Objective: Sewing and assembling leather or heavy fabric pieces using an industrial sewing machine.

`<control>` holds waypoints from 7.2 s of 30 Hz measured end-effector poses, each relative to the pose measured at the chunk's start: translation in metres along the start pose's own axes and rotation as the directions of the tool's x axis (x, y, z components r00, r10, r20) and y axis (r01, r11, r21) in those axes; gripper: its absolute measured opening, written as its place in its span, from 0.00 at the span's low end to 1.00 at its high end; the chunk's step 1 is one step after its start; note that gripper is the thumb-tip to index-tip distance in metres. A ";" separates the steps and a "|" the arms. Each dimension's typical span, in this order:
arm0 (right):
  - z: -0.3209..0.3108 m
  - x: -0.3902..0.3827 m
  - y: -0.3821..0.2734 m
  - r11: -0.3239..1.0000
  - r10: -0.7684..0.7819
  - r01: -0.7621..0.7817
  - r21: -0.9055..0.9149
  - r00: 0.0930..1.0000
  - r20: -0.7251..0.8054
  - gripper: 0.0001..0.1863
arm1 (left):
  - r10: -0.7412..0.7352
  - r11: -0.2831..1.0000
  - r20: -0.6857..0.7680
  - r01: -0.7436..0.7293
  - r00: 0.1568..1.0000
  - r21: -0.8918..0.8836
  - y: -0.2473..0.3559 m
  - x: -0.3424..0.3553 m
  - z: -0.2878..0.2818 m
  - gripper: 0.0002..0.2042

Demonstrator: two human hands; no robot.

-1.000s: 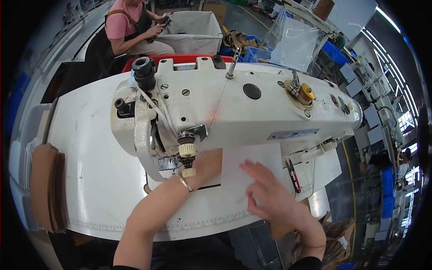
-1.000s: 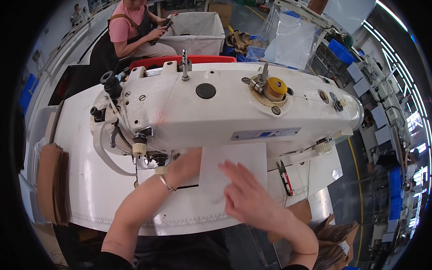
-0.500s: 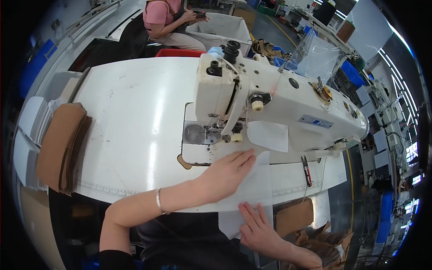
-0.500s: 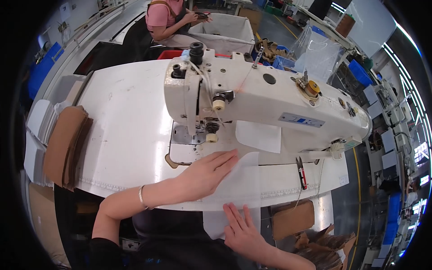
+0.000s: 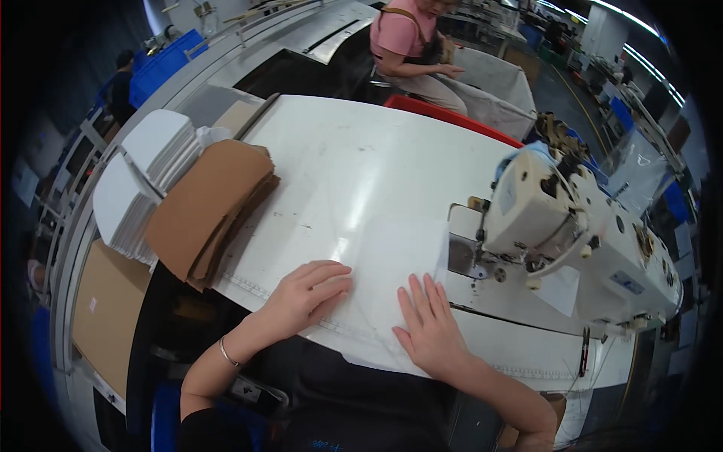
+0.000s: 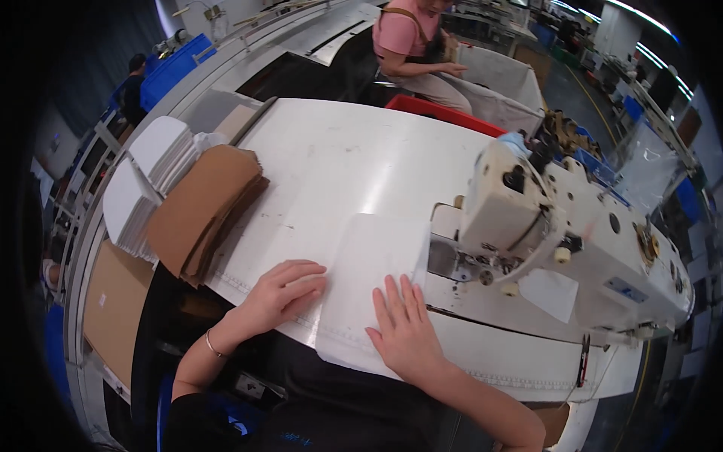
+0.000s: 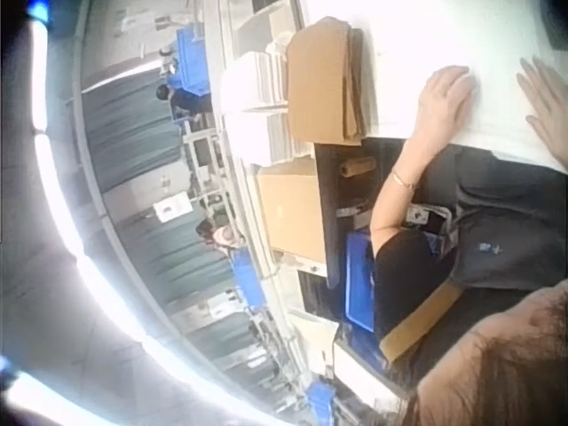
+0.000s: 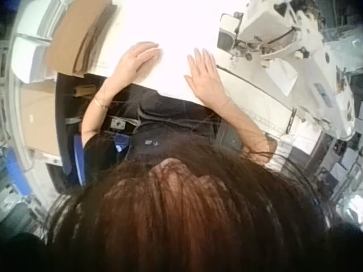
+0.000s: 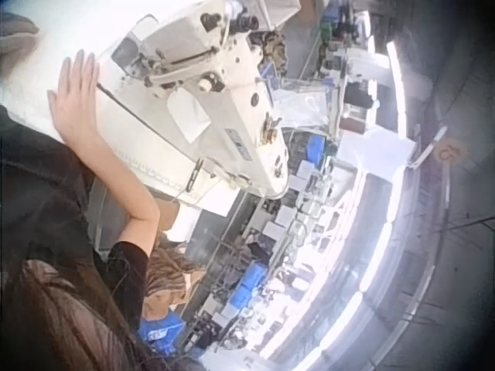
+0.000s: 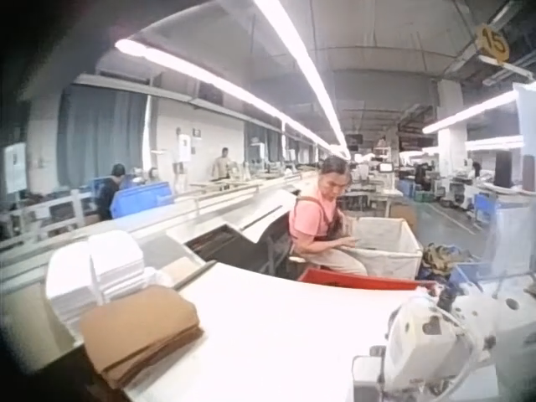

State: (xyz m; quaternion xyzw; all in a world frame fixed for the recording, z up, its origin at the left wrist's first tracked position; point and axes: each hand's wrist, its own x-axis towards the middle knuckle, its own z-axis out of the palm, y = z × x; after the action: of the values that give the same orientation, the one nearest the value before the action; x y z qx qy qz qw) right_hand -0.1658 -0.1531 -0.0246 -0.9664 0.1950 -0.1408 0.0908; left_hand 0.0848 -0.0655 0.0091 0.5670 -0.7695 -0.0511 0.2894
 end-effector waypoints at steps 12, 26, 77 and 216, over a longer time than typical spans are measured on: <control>-0.015 0.043 -0.009 0.982 -0.155 0.163 0.095 0.984 -0.089 0.27 | -0.288 0.756 -0.211 0.357 0.934 0.549 -0.060 -0.065 -0.148 0.04; 0.024 0.122 -0.074 -0.445 -0.062 -0.504 0.740 0.842 0.536 0.28 | -0.080 0.976 0.290 0.134 0.954 -0.170 0.043 -0.032 -0.059 0.07; -0.035 -0.013 0.045 0.108 0.600 -0.470 0.876 0.733 0.320 0.13 | -0.132 0.554 0.538 0.512 0.833 -0.657 0.018 0.128 0.060 0.03; -0.044 -0.095 0.021 0.933 -0.282 0.255 -0.253 0.956 -0.079 0.13 | 0.440 0.897 0.193 -0.419 0.877 -0.141 0.047 0.117 0.105 0.20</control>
State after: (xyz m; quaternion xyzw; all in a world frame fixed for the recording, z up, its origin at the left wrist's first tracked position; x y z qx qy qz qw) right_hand -0.2709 -0.1390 -0.0104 -0.9782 0.0815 -0.1822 -0.0579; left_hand -0.0297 -0.1808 -0.0132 0.3583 -0.9001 -0.0843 0.2333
